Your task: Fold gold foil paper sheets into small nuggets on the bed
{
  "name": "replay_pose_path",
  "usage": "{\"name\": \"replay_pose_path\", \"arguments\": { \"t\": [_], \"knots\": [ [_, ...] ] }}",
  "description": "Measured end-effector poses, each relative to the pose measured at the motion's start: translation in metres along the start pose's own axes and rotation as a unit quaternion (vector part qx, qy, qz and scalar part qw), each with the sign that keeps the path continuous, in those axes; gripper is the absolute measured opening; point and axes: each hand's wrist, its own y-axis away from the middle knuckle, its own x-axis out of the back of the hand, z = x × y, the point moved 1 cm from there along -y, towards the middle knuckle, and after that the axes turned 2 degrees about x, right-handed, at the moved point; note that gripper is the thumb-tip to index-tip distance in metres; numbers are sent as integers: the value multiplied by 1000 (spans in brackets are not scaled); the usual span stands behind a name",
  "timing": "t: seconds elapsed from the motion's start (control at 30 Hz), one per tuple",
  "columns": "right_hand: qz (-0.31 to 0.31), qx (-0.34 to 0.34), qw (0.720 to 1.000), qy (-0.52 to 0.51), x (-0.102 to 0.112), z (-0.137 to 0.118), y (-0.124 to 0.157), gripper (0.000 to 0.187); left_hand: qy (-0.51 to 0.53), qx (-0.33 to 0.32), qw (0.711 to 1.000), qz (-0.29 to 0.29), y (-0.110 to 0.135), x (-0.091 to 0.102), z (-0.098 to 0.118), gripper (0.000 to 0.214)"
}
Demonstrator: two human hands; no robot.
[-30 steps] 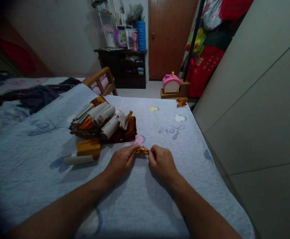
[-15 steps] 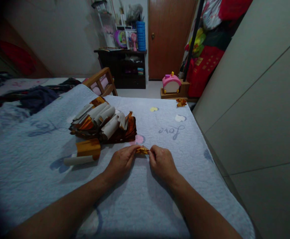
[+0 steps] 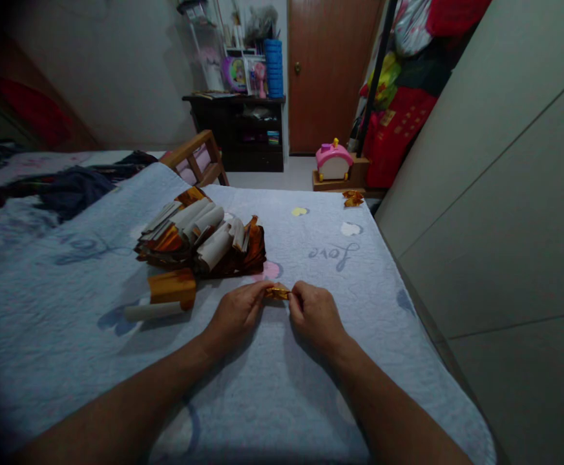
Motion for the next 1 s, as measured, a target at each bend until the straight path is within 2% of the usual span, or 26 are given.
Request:
{"name": "replay_pose_path", "arguments": {
  "t": [0.2, 0.53, 0.77, 1.0],
  "knots": [
    [5, -9, 1000, -10, 1, -1, -1, 22, 13, 5, 1000, -2, 0, 1, 1, 29],
    [9, -35, 996, -76, 6, 1, -4, 25, 100, 93, 990, -21, -3, 13, 10, 28],
    [7, -47, 996, -77, 5, 3, -3, 22, 99, 93, 991, -19, -3, 10, 7, 29],
    [8, -31, 999, -39, 2, 4, -3, 19, 82, 82, 993, -19, -3, 5, 6, 26]
  ]
}}
